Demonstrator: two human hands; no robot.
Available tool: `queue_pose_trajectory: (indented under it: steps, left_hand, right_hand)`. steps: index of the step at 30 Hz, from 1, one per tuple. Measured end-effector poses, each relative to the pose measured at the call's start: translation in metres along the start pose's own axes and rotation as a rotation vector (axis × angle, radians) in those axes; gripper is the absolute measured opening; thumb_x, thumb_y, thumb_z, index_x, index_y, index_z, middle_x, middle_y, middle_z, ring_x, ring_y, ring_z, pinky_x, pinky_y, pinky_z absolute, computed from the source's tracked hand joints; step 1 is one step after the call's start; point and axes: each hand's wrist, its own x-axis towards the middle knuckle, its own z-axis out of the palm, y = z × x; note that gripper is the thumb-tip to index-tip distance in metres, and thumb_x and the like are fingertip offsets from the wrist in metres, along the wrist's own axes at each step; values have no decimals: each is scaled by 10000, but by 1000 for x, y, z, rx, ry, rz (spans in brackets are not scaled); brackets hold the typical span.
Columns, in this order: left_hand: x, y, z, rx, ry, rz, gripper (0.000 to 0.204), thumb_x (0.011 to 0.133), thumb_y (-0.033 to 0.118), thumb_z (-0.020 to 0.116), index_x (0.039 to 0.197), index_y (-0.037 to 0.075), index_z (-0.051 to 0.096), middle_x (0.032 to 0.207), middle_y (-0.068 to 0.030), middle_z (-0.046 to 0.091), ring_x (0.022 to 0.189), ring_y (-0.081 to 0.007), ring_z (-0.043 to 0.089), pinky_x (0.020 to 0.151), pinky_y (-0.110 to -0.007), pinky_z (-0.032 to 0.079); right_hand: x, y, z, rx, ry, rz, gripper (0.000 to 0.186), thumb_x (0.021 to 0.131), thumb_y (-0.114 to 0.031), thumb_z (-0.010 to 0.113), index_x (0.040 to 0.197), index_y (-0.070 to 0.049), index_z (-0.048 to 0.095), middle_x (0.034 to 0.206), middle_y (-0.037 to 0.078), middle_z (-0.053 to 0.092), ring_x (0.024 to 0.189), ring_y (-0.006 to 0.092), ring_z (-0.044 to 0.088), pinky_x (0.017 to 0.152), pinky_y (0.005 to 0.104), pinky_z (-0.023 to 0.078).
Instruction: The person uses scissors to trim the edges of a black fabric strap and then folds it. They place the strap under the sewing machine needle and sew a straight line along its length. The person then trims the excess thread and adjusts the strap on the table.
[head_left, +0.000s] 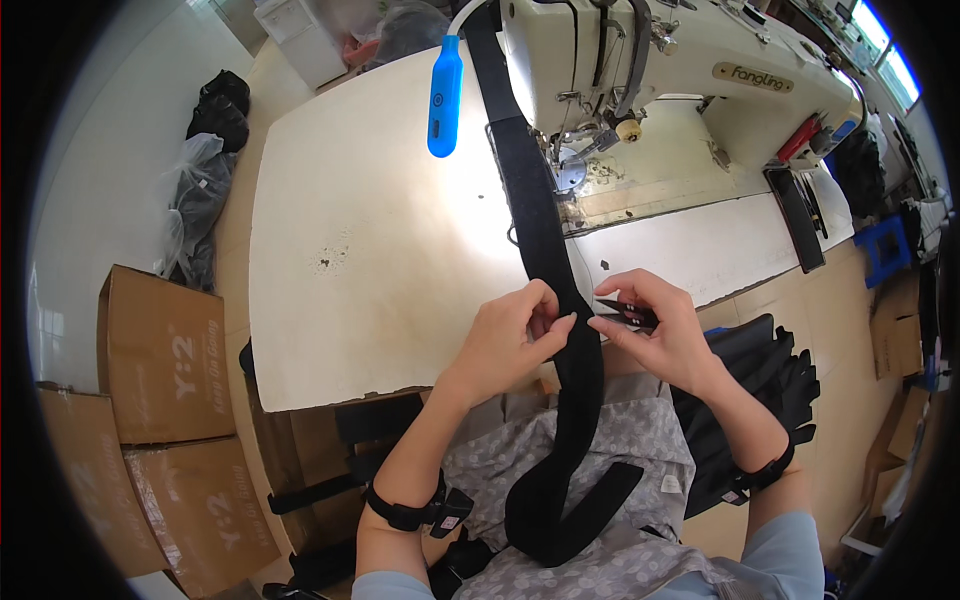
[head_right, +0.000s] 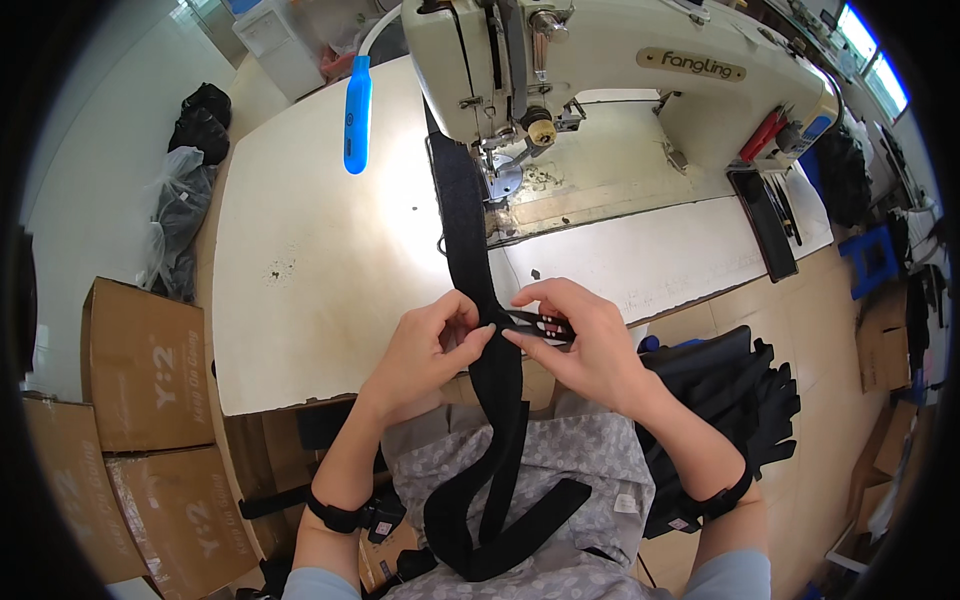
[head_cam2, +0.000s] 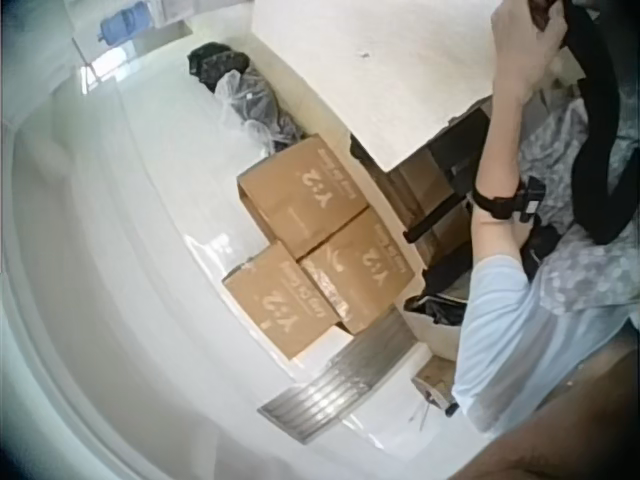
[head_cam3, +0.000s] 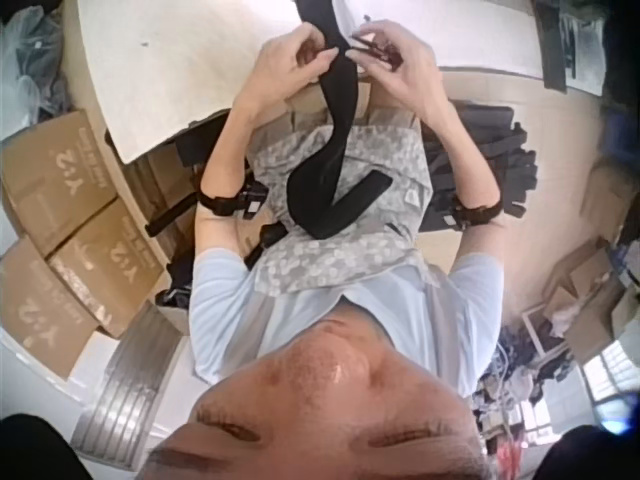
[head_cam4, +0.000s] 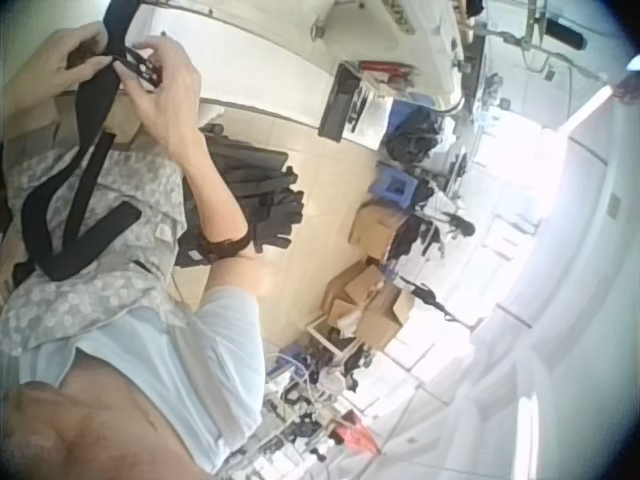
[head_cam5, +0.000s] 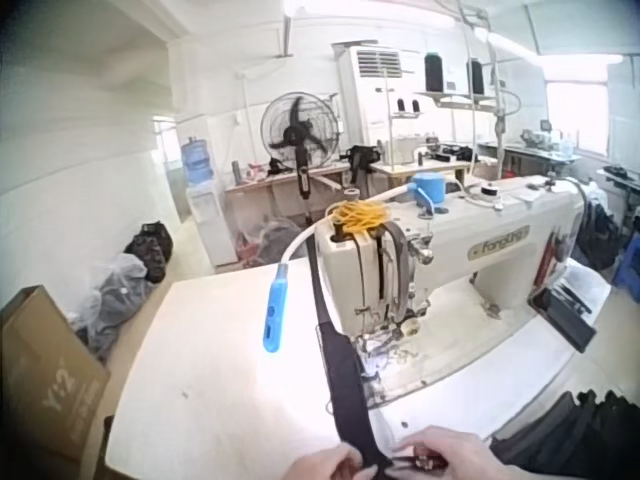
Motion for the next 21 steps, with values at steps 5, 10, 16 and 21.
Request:
queue_pose_trajectory:
  steps: [5, 10, 16, 21]
  left_hand:
    - [-5, -7, 8, -164, 67, 29, 187, 885, 115, 662, 996, -29, 618, 806, -40, 636, 678, -84, 550, 624, -224, 447]
    - [-14, -13, 13, -194, 139, 8, 210, 926, 78, 618, 1084, -59, 640, 909, -69, 681, 808, -72, 597, 723, -205, 475]
    - [-13, -13, 25, -206, 271, 98, 159, 933, 48, 593, 1033, -63, 648, 855, -39, 655, 727, -51, 568, 631, -195, 450]
    - [-5, -15, 26, -175, 343, 112, 98, 911, 29, 594, 959, -37, 648, 813, -29, 623, 650, -44, 544, 542, -190, 402]
  right_hand:
    - [4, -1, 18, -57, 101, -47, 286, 745, -1, 714, 1015, -40, 627, 863, 83, 561, 720, 224, 612, 661, 291, 503]
    - [1, 4, 25, -245, 197, -128, 356, 667, 24, 748, 993, -64, 633, 884, 77, 543, 759, 242, 632, 661, 346, 535]
    - [2, 2, 24, -217, 236, -135, 365, 700, -40, 772, 1026, -70, 610, 896, 71, 557, 721, 235, 608, 615, 340, 508]
    - [1, -8, 17, -360, 224, -139, 327, 774, -165, 763, 1048, -84, 604, 888, 56, 579, 688, 201, 585, 578, 311, 450]
